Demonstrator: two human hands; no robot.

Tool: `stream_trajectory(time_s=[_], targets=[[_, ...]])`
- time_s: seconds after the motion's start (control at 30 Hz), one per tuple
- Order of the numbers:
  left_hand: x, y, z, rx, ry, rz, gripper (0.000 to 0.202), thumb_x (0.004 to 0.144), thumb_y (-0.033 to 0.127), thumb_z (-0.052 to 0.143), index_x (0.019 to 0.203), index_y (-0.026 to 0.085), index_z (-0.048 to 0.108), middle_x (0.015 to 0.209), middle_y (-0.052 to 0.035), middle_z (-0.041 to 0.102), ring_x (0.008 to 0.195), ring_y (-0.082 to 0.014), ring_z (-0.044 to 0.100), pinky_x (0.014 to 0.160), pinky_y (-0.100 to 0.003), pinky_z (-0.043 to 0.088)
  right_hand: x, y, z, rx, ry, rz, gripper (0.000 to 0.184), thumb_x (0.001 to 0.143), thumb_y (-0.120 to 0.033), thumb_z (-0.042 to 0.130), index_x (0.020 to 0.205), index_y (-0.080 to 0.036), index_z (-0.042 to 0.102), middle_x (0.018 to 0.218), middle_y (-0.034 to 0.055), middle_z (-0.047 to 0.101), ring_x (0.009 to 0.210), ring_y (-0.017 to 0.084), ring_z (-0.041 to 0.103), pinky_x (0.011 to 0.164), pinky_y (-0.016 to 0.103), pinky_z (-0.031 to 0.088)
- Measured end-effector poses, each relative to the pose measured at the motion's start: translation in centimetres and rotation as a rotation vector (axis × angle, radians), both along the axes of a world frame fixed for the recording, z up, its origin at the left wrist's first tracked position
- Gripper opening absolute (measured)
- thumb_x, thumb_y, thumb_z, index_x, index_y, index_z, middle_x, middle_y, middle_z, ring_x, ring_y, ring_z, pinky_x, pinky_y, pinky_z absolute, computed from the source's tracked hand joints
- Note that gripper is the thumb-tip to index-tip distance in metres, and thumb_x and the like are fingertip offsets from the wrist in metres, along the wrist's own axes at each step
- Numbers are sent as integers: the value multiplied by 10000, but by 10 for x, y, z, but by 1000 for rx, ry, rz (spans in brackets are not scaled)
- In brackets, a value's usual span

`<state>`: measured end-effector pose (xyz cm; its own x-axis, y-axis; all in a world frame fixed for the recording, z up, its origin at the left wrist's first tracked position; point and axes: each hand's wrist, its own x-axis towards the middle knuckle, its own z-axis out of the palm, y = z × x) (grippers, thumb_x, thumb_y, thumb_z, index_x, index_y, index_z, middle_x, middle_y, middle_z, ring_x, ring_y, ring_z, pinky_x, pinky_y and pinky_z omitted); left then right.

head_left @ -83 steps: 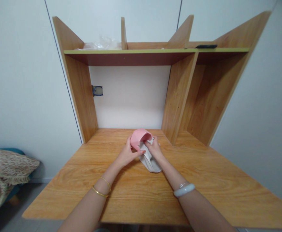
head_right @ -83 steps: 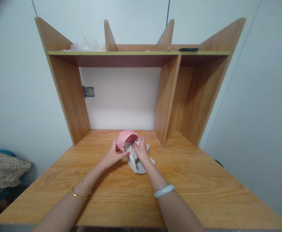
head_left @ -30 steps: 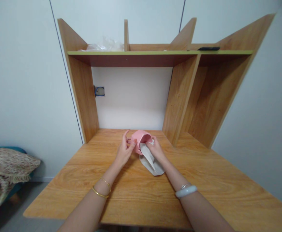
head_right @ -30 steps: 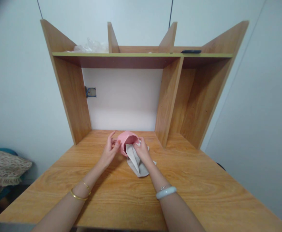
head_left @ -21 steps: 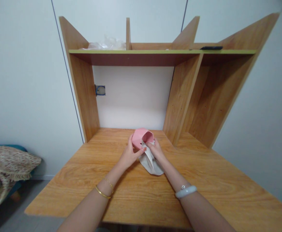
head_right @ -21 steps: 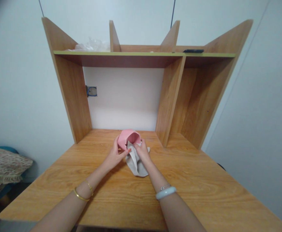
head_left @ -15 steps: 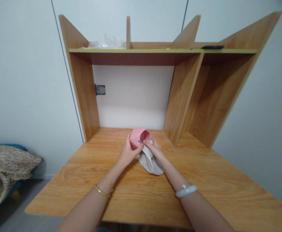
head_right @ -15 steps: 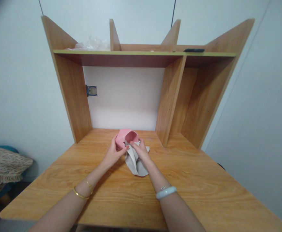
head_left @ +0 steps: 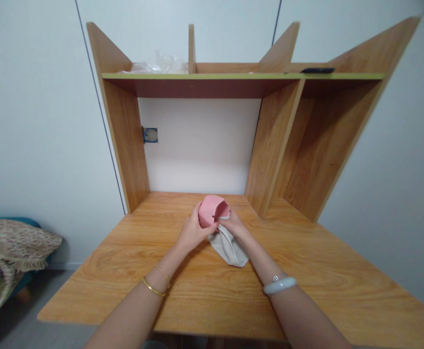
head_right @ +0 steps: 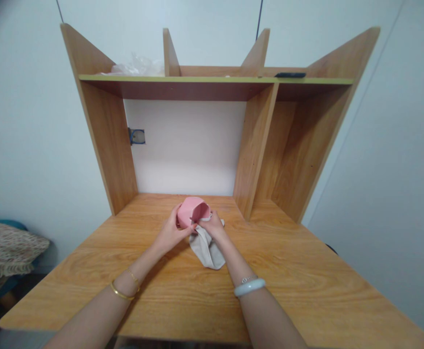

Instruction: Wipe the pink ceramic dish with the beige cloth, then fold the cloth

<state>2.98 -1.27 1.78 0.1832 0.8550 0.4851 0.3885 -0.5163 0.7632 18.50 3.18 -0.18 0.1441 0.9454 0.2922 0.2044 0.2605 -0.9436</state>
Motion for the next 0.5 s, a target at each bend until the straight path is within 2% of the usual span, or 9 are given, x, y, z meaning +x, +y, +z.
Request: stream_trajectory(time_s=[0.17, 0.3, 0.5], targets=[[-3, -1, 5, 0, 54, 32, 840, 672, 430, 663, 1360, 143, 275, 1127, -124, 588, 970, -219, 588, 826, -339, 480, 3, 2, -4, 33, -163, -174, 626, 470, -309, 747, 1025, -174, 491, 947, 76, 659, 845, 211, 628, 726, 342, 489], [-4, -4, 9, 15, 94, 57, 829, 665, 456, 655, 1352, 148, 308, 1112, -116, 601, 972, -227, 592, 818, -334, 481, 0, -2, -1, 44, -230, -192, 660, 483, -338, 741, 1061, -168, 471, 966, 93, 649, 861, 220, 626, 716, 333, 485], [-9, -12, 24, 6, 300, 198, 733, 666, 507, 622, 1289, 167, 436, 1023, -95, 657, 908, -245, 618, 774, -322, 483, -5, -10, 6, 40, -278, -190, 785, 504, -313, 740, 1190, -139, 400, 941, 106, 656, 833, 233, 631, 706, 334, 478]])
